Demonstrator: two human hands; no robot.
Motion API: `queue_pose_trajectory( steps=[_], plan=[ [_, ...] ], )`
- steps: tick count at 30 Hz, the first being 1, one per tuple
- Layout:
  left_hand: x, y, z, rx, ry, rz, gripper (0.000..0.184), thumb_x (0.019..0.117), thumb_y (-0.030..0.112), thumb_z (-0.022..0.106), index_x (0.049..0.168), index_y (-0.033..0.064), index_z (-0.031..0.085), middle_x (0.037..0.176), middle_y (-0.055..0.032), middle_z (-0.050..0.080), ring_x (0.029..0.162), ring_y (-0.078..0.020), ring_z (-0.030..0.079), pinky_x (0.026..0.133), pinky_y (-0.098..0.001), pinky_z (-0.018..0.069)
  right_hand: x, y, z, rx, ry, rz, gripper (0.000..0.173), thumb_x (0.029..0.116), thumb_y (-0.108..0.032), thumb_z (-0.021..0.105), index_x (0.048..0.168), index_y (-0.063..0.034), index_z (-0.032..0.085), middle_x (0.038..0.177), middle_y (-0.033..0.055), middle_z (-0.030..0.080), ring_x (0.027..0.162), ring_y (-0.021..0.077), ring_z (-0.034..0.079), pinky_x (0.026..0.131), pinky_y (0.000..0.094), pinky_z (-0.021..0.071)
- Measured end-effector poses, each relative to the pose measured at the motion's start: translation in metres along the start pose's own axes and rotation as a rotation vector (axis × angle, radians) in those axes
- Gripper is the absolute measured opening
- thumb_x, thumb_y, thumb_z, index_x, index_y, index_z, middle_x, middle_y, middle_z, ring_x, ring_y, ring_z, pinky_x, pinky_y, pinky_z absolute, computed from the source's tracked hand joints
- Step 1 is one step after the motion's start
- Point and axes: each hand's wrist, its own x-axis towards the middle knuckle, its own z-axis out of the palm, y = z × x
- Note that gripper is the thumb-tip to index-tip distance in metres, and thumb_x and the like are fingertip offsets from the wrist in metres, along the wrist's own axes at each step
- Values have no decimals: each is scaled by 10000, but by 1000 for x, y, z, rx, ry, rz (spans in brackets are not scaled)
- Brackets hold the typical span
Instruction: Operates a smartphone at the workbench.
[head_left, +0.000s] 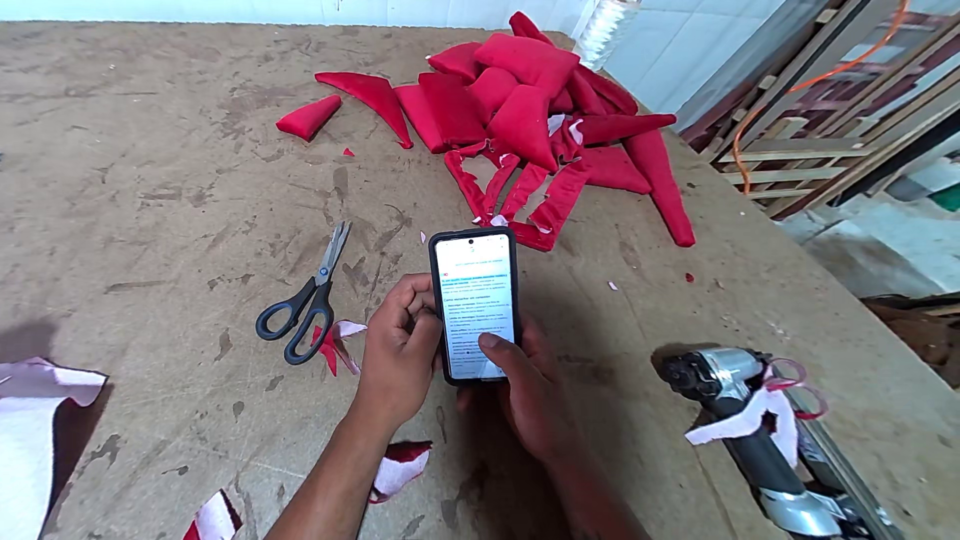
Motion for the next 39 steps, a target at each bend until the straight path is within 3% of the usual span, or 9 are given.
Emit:
queue_pose_trajectory(
  steps=[16, 39],
  plan=[
    [-1, 0, 0, -8, 2, 0, 331, 1002, 24, 463, 1286, 102, 615, 892, -127, 689, 620, -219, 649, 474, -306, 547, -1, -3, 3, -25, 27, 24, 457, 936, -92, 606, 1372, -43, 478, 1057, 230, 703, 773, 350, 739, 576, 448, 647],
    [0, -1, -1, 8, 3, 10, 340, 987, 9, 465, 1277, 96, 619, 897, -117, 692, 624, -212, 649, 471, -305, 543, -3, -4, 5, -57, 46, 33, 473, 929, -110, 625, 1381, -74, 490, 1052, 220, 710, 777, 347, 740, 589, 442, 648]
  ],
)
